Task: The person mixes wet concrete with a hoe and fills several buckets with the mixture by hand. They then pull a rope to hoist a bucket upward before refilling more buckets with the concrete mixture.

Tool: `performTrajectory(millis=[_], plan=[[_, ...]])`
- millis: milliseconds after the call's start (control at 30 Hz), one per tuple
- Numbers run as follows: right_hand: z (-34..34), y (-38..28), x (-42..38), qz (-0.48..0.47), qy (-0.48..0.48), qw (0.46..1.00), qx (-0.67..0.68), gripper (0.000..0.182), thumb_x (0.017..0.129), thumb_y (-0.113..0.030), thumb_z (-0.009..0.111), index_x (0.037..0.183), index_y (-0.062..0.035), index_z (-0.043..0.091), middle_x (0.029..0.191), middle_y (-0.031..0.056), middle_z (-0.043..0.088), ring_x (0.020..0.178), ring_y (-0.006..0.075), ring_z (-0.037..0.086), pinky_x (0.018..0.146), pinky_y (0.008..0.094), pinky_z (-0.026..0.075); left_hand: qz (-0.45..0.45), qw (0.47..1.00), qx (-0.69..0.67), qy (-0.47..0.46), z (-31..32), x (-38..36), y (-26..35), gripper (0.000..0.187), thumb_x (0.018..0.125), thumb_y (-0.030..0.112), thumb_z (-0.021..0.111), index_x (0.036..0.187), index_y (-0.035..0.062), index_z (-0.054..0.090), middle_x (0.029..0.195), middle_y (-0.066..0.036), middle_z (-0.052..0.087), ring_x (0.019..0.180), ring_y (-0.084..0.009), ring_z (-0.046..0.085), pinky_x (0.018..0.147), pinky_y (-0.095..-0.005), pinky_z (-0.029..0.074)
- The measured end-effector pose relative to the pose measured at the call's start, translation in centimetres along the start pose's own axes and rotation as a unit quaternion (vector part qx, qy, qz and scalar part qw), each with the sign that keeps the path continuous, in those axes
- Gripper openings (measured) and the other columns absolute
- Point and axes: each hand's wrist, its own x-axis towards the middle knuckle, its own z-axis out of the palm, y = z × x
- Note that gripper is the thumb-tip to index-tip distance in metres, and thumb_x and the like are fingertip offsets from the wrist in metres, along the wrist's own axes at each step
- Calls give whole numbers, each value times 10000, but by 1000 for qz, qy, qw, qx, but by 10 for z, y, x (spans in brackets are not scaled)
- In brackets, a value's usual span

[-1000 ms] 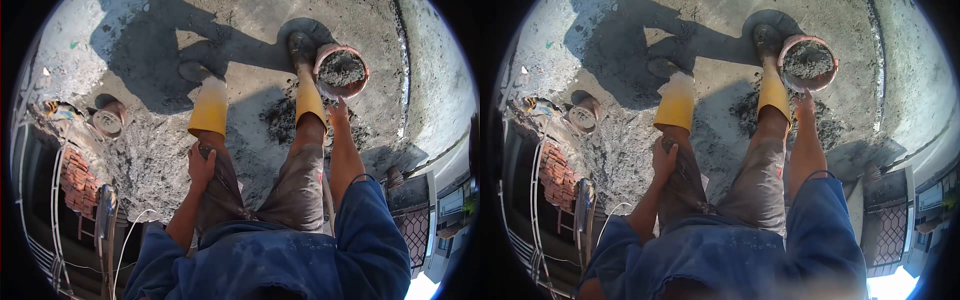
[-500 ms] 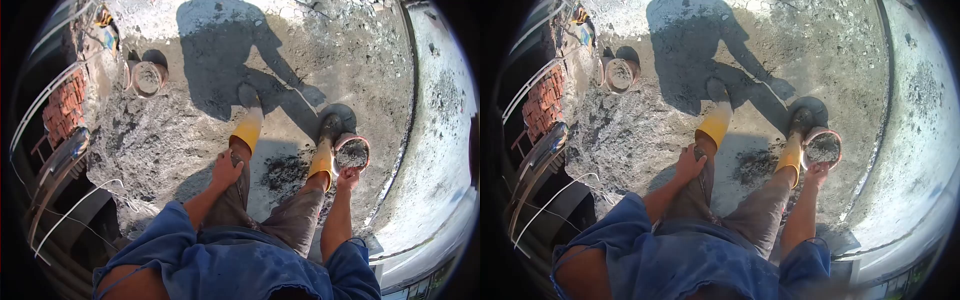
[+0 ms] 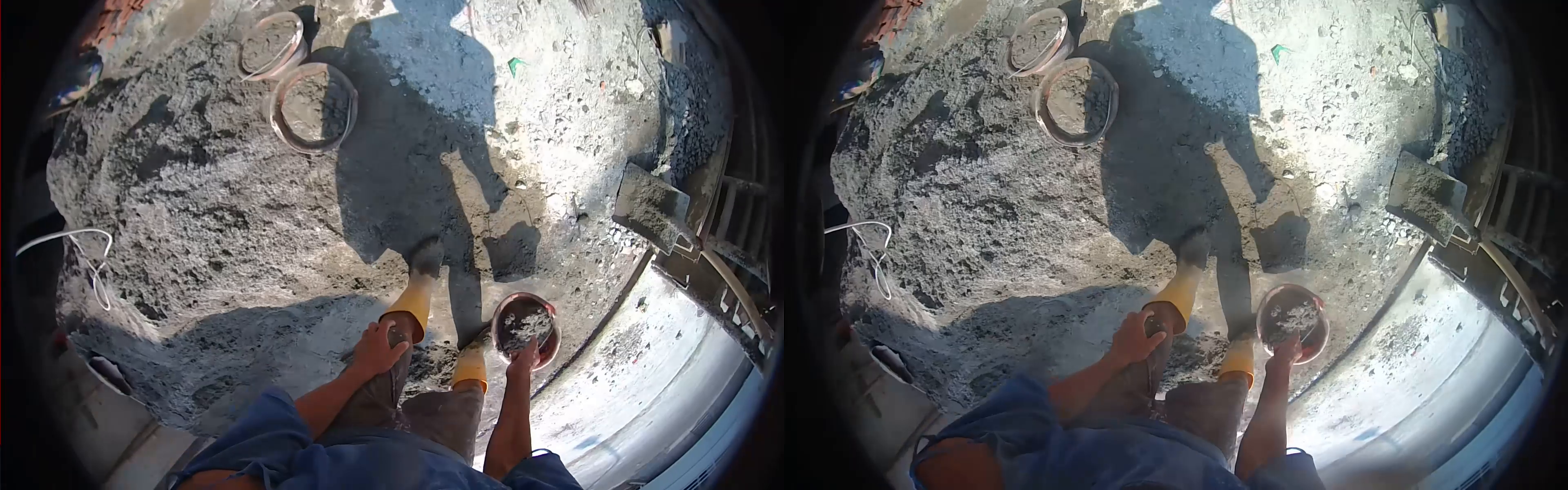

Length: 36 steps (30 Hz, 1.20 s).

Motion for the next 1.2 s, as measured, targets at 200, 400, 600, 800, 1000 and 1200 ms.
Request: performTrajectory(millis=[200,400,600,800,1000,1200], plan=[[188,-139,-102,-202,-216,933,-206,363,918,-445,453,745,-129,498,579,-37,405,425,78,297,400,239,245,-60,987,-136,-57,-28,17,-30,667,766,486,608,1285,118,409,1200,-209,447,1083,-409,491,881,-492,435],[384,-286,-239,-345,-375,806,-302,501,943,-464,381,565,-136,386,501,-29,343,454,82,310,443,254,249,-68,975,-205,-58,-28,23,-55,655,771,466,614,1242,43,444,1143,-243,519,1055,-400,526,896,-448,438],[598,-369,-335,-441,-460,712,-293,475,900,-500,474,600,-134,435,566,-46,371,490,79,331,465,252,288,-133,916,-377,-43,-34,25,-79,559,751,399,636,1146,15,539,1062,-235,592,995,-346,585,865,-403,465],[746,-413,-360,-528,-425,635,-369,514,873,-533,481,728,-46,558,620,-14,442,527,101,388,487,273,333,-131,891,-414,-133,-3,22,-58,445,752,335,611,1057,11,602,988,-212,628,966,-338,606,852,-410,473],[833,-388,-348,-628,-352,536,-441,528,864,-505,487,764,1,595,605,18,478,544,132,446,489,304,376,-170,853,-485,-93,-33,68,58,379,797,289,605,1064,20,589,911,-172,654,862,-304,639,761,-362,501],[810,-390,-331,-539,-386,567,-489,454,833,-419,538,944,10,640,819,205,625,859,351,601,808,418,440,-48,744,-666,-23,-91,103,109,336,855,231,584,1107,11,559,909,-119,663,808,-178,635,707,-296,494]])
